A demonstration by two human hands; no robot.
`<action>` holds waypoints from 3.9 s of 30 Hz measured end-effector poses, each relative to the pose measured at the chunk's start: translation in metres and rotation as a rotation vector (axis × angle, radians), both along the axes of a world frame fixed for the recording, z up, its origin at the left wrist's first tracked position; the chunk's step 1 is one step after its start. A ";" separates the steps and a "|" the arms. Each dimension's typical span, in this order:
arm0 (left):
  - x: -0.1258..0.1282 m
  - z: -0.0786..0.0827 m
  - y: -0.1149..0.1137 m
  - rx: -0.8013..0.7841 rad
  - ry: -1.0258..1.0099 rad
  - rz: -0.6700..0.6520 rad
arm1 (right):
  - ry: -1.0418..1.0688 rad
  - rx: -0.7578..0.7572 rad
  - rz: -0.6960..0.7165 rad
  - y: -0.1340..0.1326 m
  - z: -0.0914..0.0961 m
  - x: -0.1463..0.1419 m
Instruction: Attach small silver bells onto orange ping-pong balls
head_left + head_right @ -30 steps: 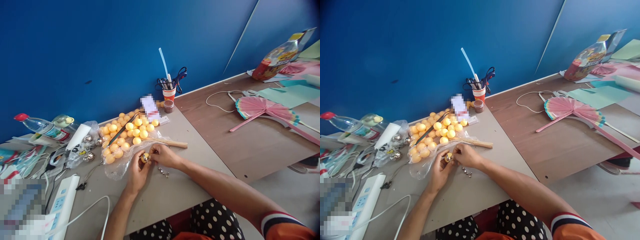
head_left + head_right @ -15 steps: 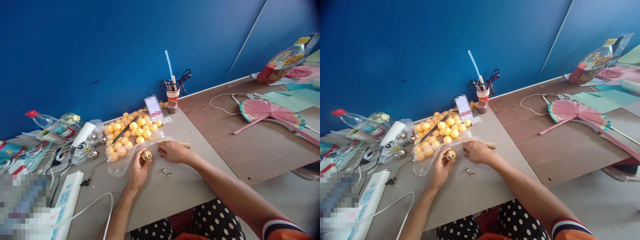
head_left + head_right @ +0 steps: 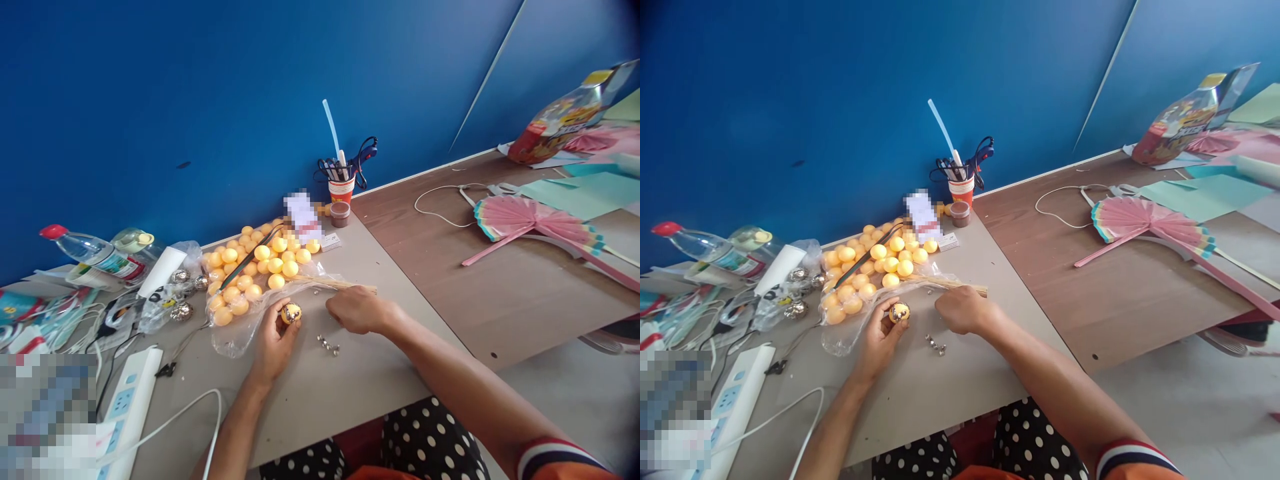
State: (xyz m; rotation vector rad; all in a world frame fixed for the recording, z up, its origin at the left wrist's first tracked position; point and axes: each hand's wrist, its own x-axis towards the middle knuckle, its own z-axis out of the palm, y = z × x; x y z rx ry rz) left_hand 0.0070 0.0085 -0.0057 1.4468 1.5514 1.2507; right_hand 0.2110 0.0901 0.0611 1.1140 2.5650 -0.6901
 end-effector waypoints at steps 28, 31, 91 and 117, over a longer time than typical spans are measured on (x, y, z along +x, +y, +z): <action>-0.001 0.000 -0.002 0.019 0.011 -0.018 | 1.037 -0.675 -0.449 0.002 -0.021 -0.024; -0.001 0.000 -0.002 0.008 0.008 -0.031 | 1.144 -0.799 -0.491 0.002 -0.024 -0.024; -0.001 -0.007 -0.003 0.100 0.088 -0.010 | 0.908 -0.685 -0.494 -0.009 -0.030 -0.038; 0.003 -0.007 -0.006 0.079 0.119 0.023 | 1.029 -0.814 -0.676 -0.017 -0.035 -0.047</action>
